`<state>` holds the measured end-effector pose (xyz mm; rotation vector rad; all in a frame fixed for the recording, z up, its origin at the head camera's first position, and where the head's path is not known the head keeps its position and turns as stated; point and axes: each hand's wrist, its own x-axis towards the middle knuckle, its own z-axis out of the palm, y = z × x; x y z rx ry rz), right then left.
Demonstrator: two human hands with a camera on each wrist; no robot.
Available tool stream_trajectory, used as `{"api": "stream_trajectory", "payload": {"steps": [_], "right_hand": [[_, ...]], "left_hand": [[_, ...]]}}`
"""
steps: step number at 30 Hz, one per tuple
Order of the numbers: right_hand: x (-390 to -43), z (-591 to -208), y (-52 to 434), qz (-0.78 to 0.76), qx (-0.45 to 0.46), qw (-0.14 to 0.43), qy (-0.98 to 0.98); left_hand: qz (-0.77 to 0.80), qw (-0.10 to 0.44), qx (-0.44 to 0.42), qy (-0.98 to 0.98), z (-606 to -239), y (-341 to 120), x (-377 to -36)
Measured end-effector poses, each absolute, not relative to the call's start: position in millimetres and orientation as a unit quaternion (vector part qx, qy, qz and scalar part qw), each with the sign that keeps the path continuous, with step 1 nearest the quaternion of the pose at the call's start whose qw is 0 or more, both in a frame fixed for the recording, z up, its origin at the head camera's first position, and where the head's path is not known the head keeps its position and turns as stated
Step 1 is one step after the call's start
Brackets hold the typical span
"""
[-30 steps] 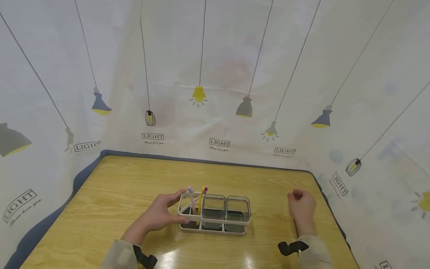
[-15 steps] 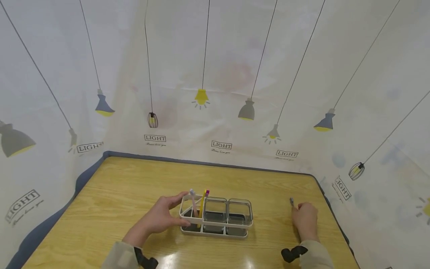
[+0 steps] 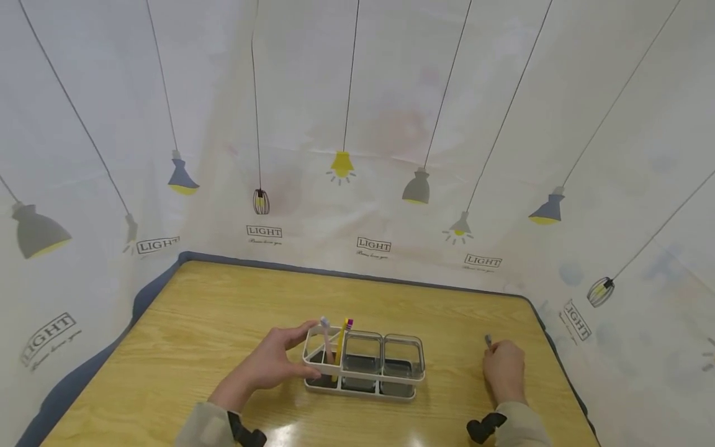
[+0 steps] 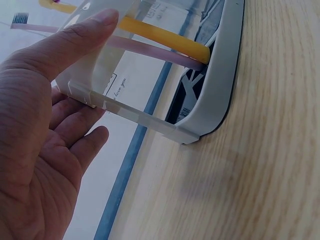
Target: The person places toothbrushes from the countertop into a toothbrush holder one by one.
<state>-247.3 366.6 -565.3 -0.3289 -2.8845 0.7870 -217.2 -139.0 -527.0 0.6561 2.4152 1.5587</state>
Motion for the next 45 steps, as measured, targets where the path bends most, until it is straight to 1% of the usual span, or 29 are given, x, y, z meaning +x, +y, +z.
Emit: {"api": "stream_trajectory", "payload": {"steps": [5, 9, 10, 14, 20, 29, 40, 45], "right_hand": [[-243.9, -564.8, 366.4, 0.273, -0.116, 0.044, -0.954], [-239.2, -562.0, 364.3, 0.285, -0.119, 0.045, -0.95], [-237.9, -560.7, 363.4, 0.29, -0.118, 0.05, -0.948], [-233.0, -552.2, 358.8, 0.295, -0.108, 0.098, -0.944], [-226.4, -534.7, 346.5, 0.314, -0.118, 0.154, -0.93], [-219.2, -485.8, 311.3, 0.339, -0.085, 0.223, -0.91], [-197.1, -438.8, 263.0, 0.435, -0.048, 0.266, -0.859], [-187.9, -418.3, 244.1, 0.475, -0.036, 0.263, -0.839]], "left_hand": [[0.53, 0.106, 0.223, 0.811, -527.5, -138.0, -215.3], [0.53, 0.112, 0.22, 0.811, -528.4, -138.0, -214.9], [0.53, 0.114, 0.218, 0.811, -528.2, -138.1, -214.8], [0.53, 0.114, 0.216, 0.812, -527.6, -138.9, -214.8], [0.528, 0.111, 0.217, 0.814, -525.6, -140.0, -216.9], [0.523, 0.098, 0.231, 0.815, -526.9, -140.0, -219.3], [0.519, 0.105, 0.225, 0.818, -526.5, -139.5, -218.0], [0.519, 0.105, 0.228, 0.817, -526.3, -140.2, -217.9]]}}
